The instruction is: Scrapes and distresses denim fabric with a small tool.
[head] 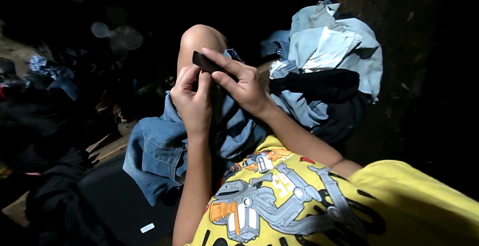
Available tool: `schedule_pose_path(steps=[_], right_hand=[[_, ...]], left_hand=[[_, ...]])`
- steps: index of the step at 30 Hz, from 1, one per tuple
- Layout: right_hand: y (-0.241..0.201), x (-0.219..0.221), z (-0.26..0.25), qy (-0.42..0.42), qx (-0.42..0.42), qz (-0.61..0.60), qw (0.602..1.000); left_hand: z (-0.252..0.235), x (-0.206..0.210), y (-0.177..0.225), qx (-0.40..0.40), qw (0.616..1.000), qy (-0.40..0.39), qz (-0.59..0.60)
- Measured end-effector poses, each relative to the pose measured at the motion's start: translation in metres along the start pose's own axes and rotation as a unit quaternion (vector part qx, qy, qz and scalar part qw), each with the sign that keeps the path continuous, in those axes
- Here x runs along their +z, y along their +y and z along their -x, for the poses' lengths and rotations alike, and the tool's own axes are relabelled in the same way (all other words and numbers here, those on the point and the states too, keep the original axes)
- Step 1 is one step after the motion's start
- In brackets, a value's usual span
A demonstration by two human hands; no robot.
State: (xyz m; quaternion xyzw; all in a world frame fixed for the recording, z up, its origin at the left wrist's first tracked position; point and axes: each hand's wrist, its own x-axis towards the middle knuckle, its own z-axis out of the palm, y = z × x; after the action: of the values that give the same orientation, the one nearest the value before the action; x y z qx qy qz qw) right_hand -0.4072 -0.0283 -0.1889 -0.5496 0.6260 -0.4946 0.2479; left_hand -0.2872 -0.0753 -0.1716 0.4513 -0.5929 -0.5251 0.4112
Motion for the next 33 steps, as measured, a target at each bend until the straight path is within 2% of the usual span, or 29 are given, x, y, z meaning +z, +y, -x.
schedule_pose_path(steps=[2,4,6,8,10,12,14,16,18,20,22,25,30,33], right_hand=[[-0.003,0.001,-0.002,-0.01,0.033,-0.065,0.997],[-0.008,-0.003,-0.006,-0.021,0.085,-0.182,0.979],[-0.017,-0.011,-0.014,-0.035,0.191,-0.297,0.935],[-0.019,-0.024,-0.022,-0.091,0.3,-0.403,0.86],[-0.013,-0.033,-0.025,-0.158,0.338,-0.465,0.803],[-0.011,-0.036,-0.027,-0.182,0.332,-0.482,0.79],[-0.018,-0.035,-0.025,-0.169,0.314,-0.448,0.82],[-0.025,-0.03,-0.024,-0.125,0.266,-0.372,0.88],[-0.022,-0.027,-0.018,-0.111,0.16,-0.271,0.943],[-0.015,-0.026,-0.012,-0.126,0.063,-0.149,0.979],[-0.012,-0.026,-0.006,-0.119,0.025,-0.046,0.991],[-0.007,-0.028,-0.001,-0.096,0.012,0.035,0.995],[-0.003,-0.016,-0.001,-0.026,-0.004,0.058,0.998],[-0.004,-0.004,-0.006,-0.011,0.009,0.016,1.0]], left_hand=[[0.002,0.001,-0.002,0.006,1.0,0.009,-0.018],[0.004,0.003,-0.003,0.009,0.999,0.008,-0.037],[0.004,0.002,-0.003,0.0,1.0,0.002,-0.028],[0.002,0.0,-0.001,-0.022,1.0,-0.004,0.005],[0.0,-0.002,0.004,-0.051,0.998,-0.005,0.035],[-0.003,-0.004,0.009,-0.077,0.995,-0.002,0.056],[-0.006,-0.004,0.013,-0.081,0.994,-0.001,0.068],[-0.009,-0.002,0.012,-0.063,0.995,0.0,0.072],[-0.01,-0.001,0.01,-0.053,0.996,0.005,0.071],[-0.009,-0.001,0.008,-0.047,0.996,0.011,0.075],[-0.009,-0.002,0.007,-0.041,0.997,0.012,0.066],[-0.007,-0.002,0.003,-0.019,0.999,-0.003,0.026],[-0.006,0.001,0.0,0.0,1.0,-0.018,-0.013],[-0.005,0.002,-0.003,0.007,1.0,0.0,-0.003]])
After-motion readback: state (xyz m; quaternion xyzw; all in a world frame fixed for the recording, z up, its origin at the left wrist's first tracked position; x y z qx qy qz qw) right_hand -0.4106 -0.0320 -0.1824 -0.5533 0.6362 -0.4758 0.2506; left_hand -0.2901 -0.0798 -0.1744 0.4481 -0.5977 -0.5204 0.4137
